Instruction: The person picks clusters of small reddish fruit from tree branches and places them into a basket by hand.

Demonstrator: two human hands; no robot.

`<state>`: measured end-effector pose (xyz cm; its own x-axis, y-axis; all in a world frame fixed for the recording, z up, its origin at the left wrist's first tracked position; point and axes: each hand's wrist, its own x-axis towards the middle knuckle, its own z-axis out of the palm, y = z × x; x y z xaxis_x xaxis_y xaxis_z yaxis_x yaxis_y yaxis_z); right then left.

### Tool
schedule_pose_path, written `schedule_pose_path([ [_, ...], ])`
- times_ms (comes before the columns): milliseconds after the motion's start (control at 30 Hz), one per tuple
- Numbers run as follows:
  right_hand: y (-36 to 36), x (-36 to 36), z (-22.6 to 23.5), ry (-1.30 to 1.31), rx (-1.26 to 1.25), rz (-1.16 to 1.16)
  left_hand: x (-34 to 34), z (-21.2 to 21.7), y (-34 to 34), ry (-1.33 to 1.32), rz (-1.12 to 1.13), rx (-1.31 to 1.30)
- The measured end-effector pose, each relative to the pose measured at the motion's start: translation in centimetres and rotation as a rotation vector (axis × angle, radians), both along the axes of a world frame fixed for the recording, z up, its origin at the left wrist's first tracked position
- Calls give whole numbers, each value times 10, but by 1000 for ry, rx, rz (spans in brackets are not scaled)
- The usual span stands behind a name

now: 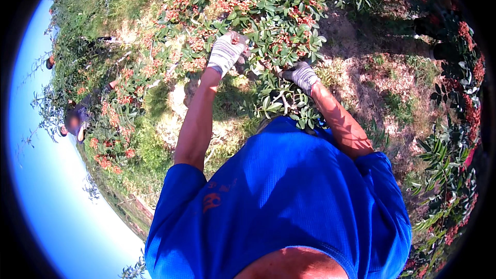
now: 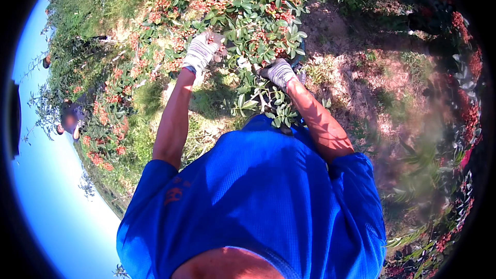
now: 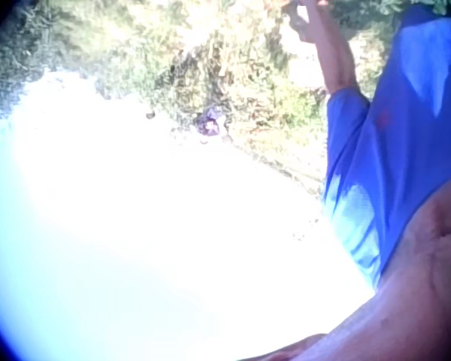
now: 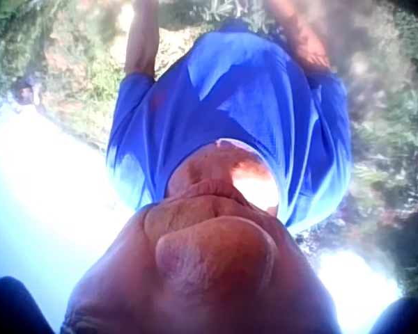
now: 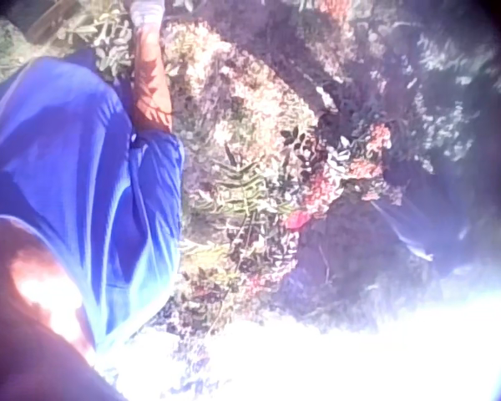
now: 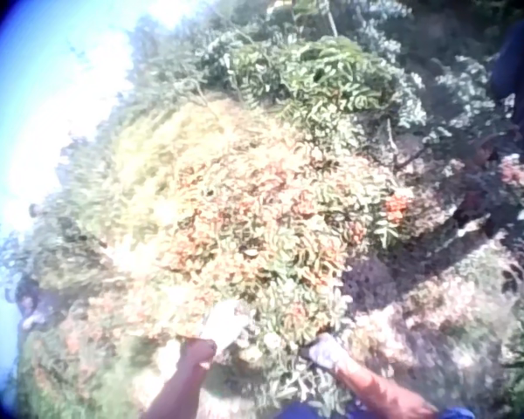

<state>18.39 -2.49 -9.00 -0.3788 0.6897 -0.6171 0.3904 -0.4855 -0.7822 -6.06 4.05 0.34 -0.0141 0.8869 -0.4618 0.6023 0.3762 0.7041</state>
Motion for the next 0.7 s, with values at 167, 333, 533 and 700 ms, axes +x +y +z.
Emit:
schedule_pose_path([
  [167,-4,-1,-6,-3,48,-29,34,-11,3,-293,-31,-81],
  [333,-4,0,-15,-52,18,29,57,-34,22,214,-341,122],
  [533,-5,-5,-17,-67,67,9,80,-44,30,433,-413,-14],
  [700,-9,-2,-32,16,42,-17,73,-49,18,226,-354,142],
])
